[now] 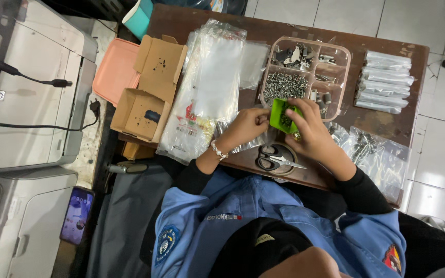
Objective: The person sorts small metal hardware components, such as screws and washers, from a large plastic organizer into smaller green and yellow containers. They also handle clear plastic bags and a pair of scissors resting on the table.
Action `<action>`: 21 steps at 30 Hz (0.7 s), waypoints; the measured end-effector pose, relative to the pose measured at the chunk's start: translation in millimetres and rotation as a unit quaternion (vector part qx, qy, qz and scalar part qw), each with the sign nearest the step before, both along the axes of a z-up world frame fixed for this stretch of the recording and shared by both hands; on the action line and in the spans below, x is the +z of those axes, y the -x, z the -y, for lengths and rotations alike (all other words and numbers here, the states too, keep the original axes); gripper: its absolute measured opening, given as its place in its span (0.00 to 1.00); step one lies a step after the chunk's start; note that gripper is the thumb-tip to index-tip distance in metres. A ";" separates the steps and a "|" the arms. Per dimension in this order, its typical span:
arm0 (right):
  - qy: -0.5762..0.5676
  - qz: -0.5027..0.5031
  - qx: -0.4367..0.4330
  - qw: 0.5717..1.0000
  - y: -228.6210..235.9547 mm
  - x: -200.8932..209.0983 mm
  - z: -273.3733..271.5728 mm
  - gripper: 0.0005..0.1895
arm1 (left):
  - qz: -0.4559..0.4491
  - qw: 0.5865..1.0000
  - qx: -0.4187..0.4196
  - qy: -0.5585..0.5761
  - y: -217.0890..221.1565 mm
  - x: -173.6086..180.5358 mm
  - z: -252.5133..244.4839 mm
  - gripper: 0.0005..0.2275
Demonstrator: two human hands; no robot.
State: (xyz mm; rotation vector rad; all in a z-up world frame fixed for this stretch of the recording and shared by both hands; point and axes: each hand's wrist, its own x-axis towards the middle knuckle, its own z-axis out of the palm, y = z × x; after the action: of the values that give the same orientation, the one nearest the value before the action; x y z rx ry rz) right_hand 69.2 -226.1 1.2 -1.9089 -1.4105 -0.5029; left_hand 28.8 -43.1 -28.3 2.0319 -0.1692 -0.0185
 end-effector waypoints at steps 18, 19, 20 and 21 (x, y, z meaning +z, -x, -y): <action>0.079 0.078 0.031 0.993 5.6 4.8 -21.6 0.32 | -0.027 0.997 0.046 0.052 -8.3 -44.2 -3.2 0.08; 0.079 0.079 0.031 0.993 5.0 5.5 -22.0 0.32 | -0.026 0.997 0.047 0.053 -8.4 -43.2 -3.7 0.08; 0.084 0.084 0.031 0.992 4.6 6.2 -22.6 0.31 | -0.023 0.997 0.045 0.055 -8.1 -42.1 -4.4 0.09; 0.089 0.089 0.031 0.992 4.1 7.0 -23.1 0.30 | -0.020 0.997 0.042 0.056 -7.8 -40.9 -5.0 0.10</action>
State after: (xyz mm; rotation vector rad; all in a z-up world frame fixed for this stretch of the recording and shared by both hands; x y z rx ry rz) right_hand 65.1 -203.1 8.2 -1.9924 -1.6741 -0.5434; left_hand 36.6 -38.0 -69.3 1.9227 -0.0572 0.0025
